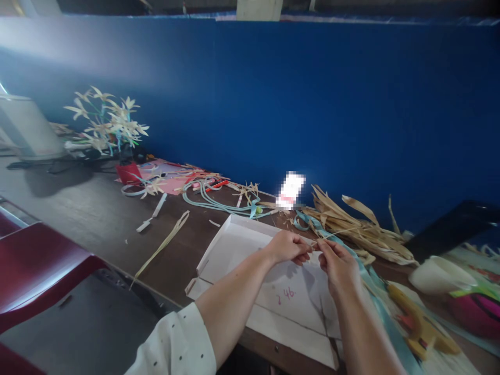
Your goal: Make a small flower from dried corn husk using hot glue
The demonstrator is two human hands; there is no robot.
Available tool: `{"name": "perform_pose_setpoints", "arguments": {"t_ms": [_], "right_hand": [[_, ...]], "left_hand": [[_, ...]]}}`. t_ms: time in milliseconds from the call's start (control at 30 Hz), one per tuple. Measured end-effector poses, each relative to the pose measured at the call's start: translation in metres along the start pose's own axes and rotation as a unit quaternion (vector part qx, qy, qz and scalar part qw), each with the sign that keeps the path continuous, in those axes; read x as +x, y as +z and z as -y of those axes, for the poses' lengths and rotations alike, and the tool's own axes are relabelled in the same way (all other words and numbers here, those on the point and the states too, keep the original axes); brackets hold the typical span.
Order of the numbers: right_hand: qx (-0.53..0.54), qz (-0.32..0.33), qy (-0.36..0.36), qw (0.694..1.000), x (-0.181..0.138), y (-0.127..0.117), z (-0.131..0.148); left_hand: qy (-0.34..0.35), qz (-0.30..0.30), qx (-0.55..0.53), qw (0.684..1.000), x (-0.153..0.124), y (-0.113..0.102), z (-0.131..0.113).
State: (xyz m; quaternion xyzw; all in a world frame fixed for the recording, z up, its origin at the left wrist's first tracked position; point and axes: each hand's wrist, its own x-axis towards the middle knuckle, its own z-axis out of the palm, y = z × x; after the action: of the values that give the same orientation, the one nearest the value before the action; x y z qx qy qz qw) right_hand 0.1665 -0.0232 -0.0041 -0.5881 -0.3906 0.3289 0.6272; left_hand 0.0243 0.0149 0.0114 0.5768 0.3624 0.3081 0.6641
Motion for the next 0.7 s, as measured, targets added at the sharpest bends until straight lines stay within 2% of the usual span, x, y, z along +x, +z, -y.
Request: {"name": "perform_pose_setpoints", "arguments": {"t_ms": [167,400,700], "right_hand": [[-0.017,-0.016,0.001,1.000,-0.0007,0.0005,0.0016],[0.058,-0.028,0.023,0.998,-0.0004,0.0042,0.0028],[0.046,-0.035,0.028,0.998,-0.0022,0.0048,0.0047]], "left_hand": [[0.002,0.011,-0.015,1.000,0.0002,-0.0008,0.0001],[0.003,0.027,-0.031,0.999,0.0008,-0.0013,0.0021],[-0.003,0.027,-0.030,0.999,-0.0011,-0.0025,-0.0002]]}}
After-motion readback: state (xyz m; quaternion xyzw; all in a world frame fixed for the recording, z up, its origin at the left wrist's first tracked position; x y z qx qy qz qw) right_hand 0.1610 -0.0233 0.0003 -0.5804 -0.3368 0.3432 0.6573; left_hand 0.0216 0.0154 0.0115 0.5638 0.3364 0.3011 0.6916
